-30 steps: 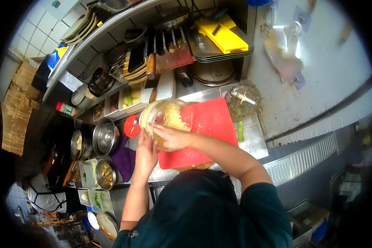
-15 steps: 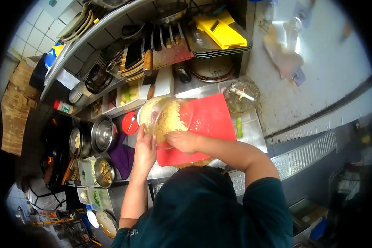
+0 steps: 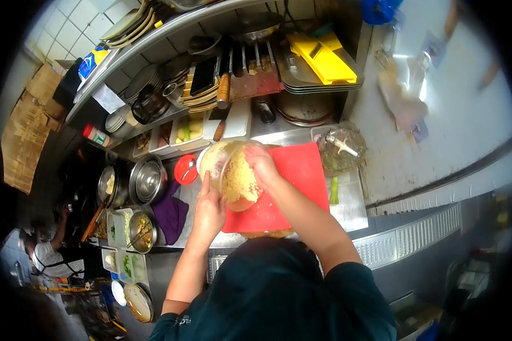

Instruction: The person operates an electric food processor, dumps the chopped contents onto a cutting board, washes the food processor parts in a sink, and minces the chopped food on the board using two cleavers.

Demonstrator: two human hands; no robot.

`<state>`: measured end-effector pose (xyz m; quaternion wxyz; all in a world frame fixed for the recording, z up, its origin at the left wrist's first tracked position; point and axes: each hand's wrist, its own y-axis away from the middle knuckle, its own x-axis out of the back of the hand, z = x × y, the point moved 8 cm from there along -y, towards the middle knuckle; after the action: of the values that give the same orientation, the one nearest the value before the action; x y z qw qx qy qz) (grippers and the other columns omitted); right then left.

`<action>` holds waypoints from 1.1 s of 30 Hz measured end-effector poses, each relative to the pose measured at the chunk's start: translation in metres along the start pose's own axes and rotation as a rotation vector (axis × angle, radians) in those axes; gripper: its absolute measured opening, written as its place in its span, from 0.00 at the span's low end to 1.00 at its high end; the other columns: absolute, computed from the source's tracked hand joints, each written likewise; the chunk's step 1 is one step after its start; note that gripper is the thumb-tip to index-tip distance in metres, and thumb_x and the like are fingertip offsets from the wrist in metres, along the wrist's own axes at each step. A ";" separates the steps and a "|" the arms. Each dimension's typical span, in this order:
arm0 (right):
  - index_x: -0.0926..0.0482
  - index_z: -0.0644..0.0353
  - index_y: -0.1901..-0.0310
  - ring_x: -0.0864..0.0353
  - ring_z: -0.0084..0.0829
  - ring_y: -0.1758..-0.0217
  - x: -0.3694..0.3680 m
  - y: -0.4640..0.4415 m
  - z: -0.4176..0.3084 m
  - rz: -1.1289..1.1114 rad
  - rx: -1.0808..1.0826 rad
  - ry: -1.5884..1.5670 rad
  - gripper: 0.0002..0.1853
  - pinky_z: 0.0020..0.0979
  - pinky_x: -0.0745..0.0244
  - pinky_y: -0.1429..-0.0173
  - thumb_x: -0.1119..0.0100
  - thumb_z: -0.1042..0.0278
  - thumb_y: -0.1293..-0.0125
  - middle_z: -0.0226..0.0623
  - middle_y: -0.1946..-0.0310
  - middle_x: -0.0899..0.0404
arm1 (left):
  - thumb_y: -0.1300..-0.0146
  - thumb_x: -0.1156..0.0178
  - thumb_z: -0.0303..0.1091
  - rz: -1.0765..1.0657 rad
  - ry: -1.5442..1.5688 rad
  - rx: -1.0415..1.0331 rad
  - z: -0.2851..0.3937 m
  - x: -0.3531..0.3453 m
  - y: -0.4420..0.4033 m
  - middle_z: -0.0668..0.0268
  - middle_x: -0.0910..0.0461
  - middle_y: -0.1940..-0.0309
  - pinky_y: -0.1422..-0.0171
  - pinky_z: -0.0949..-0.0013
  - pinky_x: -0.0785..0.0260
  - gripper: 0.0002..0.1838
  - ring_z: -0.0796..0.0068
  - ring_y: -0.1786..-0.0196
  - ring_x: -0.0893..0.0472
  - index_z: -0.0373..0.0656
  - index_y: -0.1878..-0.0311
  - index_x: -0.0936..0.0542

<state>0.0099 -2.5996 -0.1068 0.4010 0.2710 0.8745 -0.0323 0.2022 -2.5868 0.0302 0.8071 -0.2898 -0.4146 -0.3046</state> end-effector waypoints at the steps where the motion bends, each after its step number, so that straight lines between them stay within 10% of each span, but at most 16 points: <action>1: 0.42 0.77 0.27 0.43 0.45 0.18 -0.006 -0.005 0.002 -0.036 -0.018 0.022 0.41 0.39 0.44 0.17 0.59 0.90 0.49 0.56 0.25 0.38 | 0.41 0.37 0.19 -0.008 -0.005 -0.003 0.002 0.001 -0.001 0.26 0.42 0.27 0.27 0.49 0.32 0.06 0.28 0.30 0.31 0.25 0.64 0.22; 7: 0.33 0.64 0.30 0.25 0.39 0.30 -0.056 -0.006 0.020 -0.316 -0.200 0.307 0.31 0.38 0.28 0.28 0.49 0.84 0.38 0.44 0.39 0.23 | 0.43 0.39 0.17 -0.055 0.082 -0.010 0.006 -0.006 0.000 0.29 0.40 0.27 0.27 0.47 0.32 0.06 0.27 0.29 0.32 0.24 0.62 0.21; 12: 0.37 0.65 0.26 0.31 0.51 0.26 -0.076 0.003 0.021 -0.559 0.584 1.143 0.37 0.44 0.36 0.22 0.36 0.74 0.37 0.56 0.31 0.30 | 0.46 0.38 0.16 -0.028 -0.061 -0.094 0.015 -0.009 -0.001 0.29 0.37 0.29 0.30 0.49 0.29 0.04 0.29 0.31 0.29 0.27 0.67 0.22; 15: 0.37 0.65 0.26 0.38 0.56 0.22 -0.097 0.030 0.019 -0.727 0.563 1.350 0.40 0.46 0.42 0.19 0.33 0.67 0.40 0.60 0.28 0.35 | 0.46 0.38 0.16 -0.032 -0.050 -0.109 0.015 -0.008 -0.006 0.30 0.37 0.28 0.26 0.48 0.32 0.04 0.28 0.29 0.31 0.27 0.66 0.21; 20: 0.17 0.60 0.50 0.21 0.50 0.40 -0.078 0.053 0.061 -0.947 0.630 1.303 0.18 0.43 0.28 0.32 0.35 0.72 0.44 0.51 0.46 0.18 | 0.42 0.40 0.20 -0.105 -0.046 -0.146 0.022 -0.009 -0.009 0.30 0.41 0.26 0.22 0.40 0.39 0.09 0.21 0.29 0.35 0.24 0.59 0.20; 29: 0.20 0.57 0.43 0.23 0.47 0.35 -0.083 0.058 0.054 -0.875 0.507 1.199 0.21 0.42 0.30 0.30 0.37 0.67 0.39 0.51 0.41 0.20 | 0.43 0.38 0.20 -0.046 0.047 -0.095 0.022 -0.003 -0.010 0.31 0.40 0.26 0.20 0.40 0.41 0.13 0.25 0.30 0.32 0.23 0.55 0.20; 33: 0.22 0.56 0.38 0.24 0.44 0.33 -0.111 0.057 0.012 -0.837 1.062 1.906 0.24 0.42 0.31 0.28 0.40 0.58 0.34 0.48 0.39 0.21 | 0.47 0.41 0.15 -0.054 -0.028 -0.053 0.020 -0.005 -0.004 0.31 0.40 0.26 0.23 0.45 0.36 0.17 0.28 0.28 0.32 0.25 0.51 0.21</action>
<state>0.1052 -2.6042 -0.0263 -0.6232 0.0097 0.7192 -0.3070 0.1874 -2.5736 0.0369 0.7847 -0.3041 -0.4251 -0.3331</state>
